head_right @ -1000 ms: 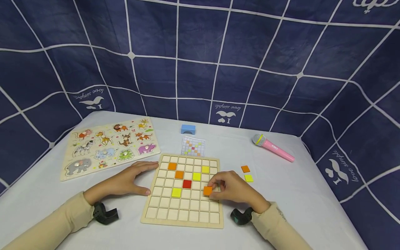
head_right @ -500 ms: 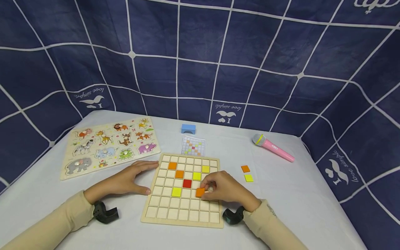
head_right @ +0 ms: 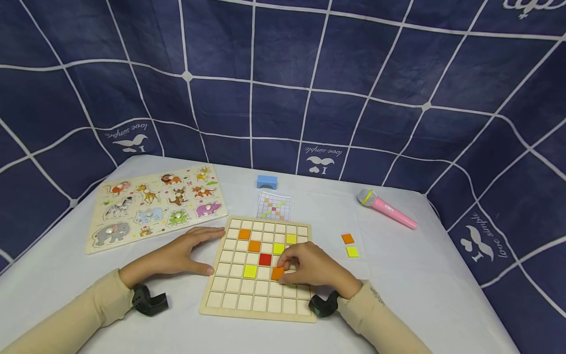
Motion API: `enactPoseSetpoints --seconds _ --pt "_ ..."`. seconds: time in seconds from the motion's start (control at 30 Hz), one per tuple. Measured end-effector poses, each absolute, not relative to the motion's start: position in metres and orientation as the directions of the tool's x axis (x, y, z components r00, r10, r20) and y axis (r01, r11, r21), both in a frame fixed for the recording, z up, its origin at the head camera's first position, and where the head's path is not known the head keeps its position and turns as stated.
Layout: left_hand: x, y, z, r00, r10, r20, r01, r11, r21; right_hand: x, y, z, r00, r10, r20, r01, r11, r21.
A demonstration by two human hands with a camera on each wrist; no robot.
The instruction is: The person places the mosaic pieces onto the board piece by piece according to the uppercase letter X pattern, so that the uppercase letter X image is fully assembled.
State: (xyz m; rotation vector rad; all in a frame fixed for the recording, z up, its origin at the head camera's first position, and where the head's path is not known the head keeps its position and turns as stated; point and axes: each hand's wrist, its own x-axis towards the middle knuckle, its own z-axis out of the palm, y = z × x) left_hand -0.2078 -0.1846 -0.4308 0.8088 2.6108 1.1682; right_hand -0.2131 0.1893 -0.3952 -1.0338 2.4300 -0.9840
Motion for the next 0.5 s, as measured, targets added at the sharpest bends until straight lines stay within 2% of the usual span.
enactPoseSetpoints --seconds 0.5 --pt "-0.2087 -0.1846 -0.4322 -0.838 0.541 0.067 0.412 0.548 0.728 -0.2149 0.1891 -0.3987 -0.686 -0.727 -0.034 -0.509 0.513 -0.691"
